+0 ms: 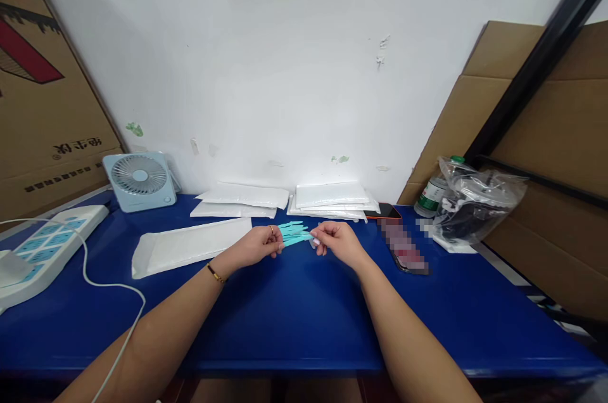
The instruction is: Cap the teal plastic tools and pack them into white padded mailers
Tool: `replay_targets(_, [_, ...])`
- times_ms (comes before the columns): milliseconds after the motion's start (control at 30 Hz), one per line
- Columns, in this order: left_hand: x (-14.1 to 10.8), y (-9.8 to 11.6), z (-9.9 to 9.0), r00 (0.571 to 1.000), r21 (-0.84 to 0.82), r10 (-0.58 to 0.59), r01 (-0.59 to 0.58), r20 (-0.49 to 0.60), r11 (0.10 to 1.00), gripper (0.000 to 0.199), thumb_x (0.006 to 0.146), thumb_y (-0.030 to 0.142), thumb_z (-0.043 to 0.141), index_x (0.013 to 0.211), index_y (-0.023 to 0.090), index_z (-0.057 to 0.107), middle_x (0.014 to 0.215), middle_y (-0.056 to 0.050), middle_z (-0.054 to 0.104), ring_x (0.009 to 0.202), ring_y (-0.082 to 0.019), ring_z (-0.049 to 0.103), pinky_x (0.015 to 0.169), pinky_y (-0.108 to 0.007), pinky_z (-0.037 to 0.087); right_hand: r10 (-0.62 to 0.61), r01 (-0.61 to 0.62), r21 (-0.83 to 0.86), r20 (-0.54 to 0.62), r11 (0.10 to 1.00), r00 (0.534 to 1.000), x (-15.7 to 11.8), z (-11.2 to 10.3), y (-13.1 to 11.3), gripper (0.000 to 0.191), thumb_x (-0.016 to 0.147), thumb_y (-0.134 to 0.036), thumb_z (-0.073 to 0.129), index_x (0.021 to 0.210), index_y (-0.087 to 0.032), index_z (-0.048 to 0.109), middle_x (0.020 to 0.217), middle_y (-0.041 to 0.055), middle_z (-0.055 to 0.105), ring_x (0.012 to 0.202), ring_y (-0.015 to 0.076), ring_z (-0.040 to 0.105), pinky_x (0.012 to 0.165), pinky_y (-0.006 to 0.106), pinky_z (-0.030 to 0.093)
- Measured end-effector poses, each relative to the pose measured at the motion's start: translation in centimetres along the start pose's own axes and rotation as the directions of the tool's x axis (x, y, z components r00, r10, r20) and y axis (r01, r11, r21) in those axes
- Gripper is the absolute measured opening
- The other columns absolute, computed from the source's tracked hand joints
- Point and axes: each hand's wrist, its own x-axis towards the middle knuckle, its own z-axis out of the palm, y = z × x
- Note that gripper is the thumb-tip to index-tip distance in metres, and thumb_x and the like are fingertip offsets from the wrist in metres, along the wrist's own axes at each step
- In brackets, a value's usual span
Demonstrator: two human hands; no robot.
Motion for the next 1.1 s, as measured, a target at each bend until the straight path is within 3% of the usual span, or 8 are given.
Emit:
replay_targets(200, [-0.4, 0.9, 0.1, 0.985, 0.173, 0.003, -0.034, 0.172, 0.984, 0.027, 0.074, 0.046, 0.059, 0.076, 0.019, 0.064, 0.073, 0.000, 0.067, 0.066, -0.015, 0.060, 0.054, -0.023, 0.039, 0.038, -0.003, -0.246, 0.134, 0.969, 0.990, -0.2, -0.6, -0.3, 0.038, 0.081, -0.051, 0.057, 0.069, -0.015, 0.064, 0.053, 0.0010, 0.062, 0.047, 0.0123, 0.055, 0.049, 0.024, 0.042])
replay_targets(300, [0.1, 0.5, 0.1, 0.998, 0.369, 0.057, -0.040, -0.034, 0.928, 0.027, 0.074, 0.047, 0.061, 0.080, 0.021, 0.065, 0.079, -0.001, 0.066, 0.076, -0.018, 0.060, 0.062, -0.025, 0.041, -0.096, 0.089, -0.527, 0.015, 0.845, 0.995, 0.3, -0.5, 0.3, 0.031, 0.082, -0.044, 0.055, 0.074, -0.018, 0.068, 0.070, 0.0028, 0.065, 0.061, 0.0143, 0.057, 0.057, 0.025, 0.041])
replay_targets(400, [0.9, -0.7, -0.1, 0.954, 0.524, 0.151, 0.008, -0.260, 0.852, 0.024, 0.078, 0.038, 0.059, 0.095, 0.022, 0.064, 0.098, -0.005, 0.064, 0.096, -0.021, 0.056, 0.080, -0.029, 0.042, -0.154, 0.085, -0.738, -0.026, 0.670, 0.988, 0.9, 0.1, 1.0, 0.019, 0.076, -0.038, 0.063, 0.081, -0.020, 0.069, 0.086, 0.0041, 0.063, 0.076, 0.0174, 0.059, 0.068, 0.027, 0.042])
replay_targets(633, [1.9, -2.2, -0.3, 0.961, 0.540, 0.118, 0.038, -0.251, 0.841, 0.019, 0.083, 0.034, 0.053, 0.088, 0.020, 0.066, 0.091, -0.007, 0.066, 0.088, -0.023, 0.058, 0.078, -0.031, 0.040, -0.189, 0.083, -0.896, 0.000, 0.436, 0.982, 1.0, 1.4, 0.9, 0.010, 0.076, -0.020, 0.056, 0.069, -0.018, 0.063, 0.079, 0.0047, 0.060, 0.069, 0.0156, 0.055, 0.070, 0.028, 0.037])
replay_targets(700, [1.8, -1.9, -0.4, 0.955, 0.517, 0.134, 0.024, -0.266, 0.856, 0.021, 0.085, 0.034, 0.050, 0.084, 0.021, 0.067, 0.089, -0.006, 0.067, 0.087, -0.022, 0.058, 0.078, -0.031, 0.039, -0.199, 0.074, -0.862, -0.031, 0.501, 0.979, 1.0, 1.0, 0.9, 0.008, 0.073, -0.018, 0.054, 0.069, -0.018, 0.060, 0.077, 0.0039, 0.061, 0.066, 0.0150, 0.055, 0.067, 0.027, 0.037])
replay_targets(867, [1.3, -1.2, -0.6, 0.945, 0.463, 0.161, -0.012, -0.284, 0.886, 0.026, 0.088, 0.036, 0.043, 0.089, 0.022, 0.065, 0.085, -0.004, 0.068, 0.080, -0.020, 0.059, 0.071, -0.028, 0.039, -0.152, 0.010, -0.568, -0.203, 0.823, 0.967, 0.9, -0.9, 1.5, 0.009, 0.076, -0.025, 0.051, 0.077, -0.020, 0.059, 0.065, -0.0004, 0.060, 0.055, 0.0140, 0.052, 0.054, 0.024, 0.037])
replay_targets(1000, [1.2, -1.0, -0.4, 0.944, 0.454, 0.160, -0.013, -0.288, 0.891, 0.027, 0.089, 0.036, 0.041, 0.089, 0.022, 0.064, 0.080, -0.003, 0.067, 0.075, -0.019, 0.059, 0.067, -0.027, 0.039, -0.146, 0.001, -0.526, -0.234, 0.851, 0.961, 0.6, -1.8, 1.3, 0.014, 0.075, -0.029, 0.055, 0.077, -0.019, 0.064, 0.063, -0.0009, 0.061, 0.054, 0.0134, 0.052, 0.054, 0.024, 0.037])
replay_targets(1100, [1.1, -0.9, -0.3, 0.950, 0.441, 0.155, -0.020, -0.272, 0.897, 0.027, 0.089, 0.036, 0.041, 0.087, 0.021, 0.063, 0.080, -0.003, 0.066, 0.076, -0.019, 0.059, 0.066, -0.027, 0.038, -0.096, 0.062, -0.510, -0.041, 0.858, 0.995, -0.1, -1.8, 0.2, 0.018, 0.076, -0.032, 0.057, 0.080, -0.019, 0.068, 0.065, 0.0000, 0.062, 0.057, 0.0132, 0.052, 0.054, 0.024, 0.038])
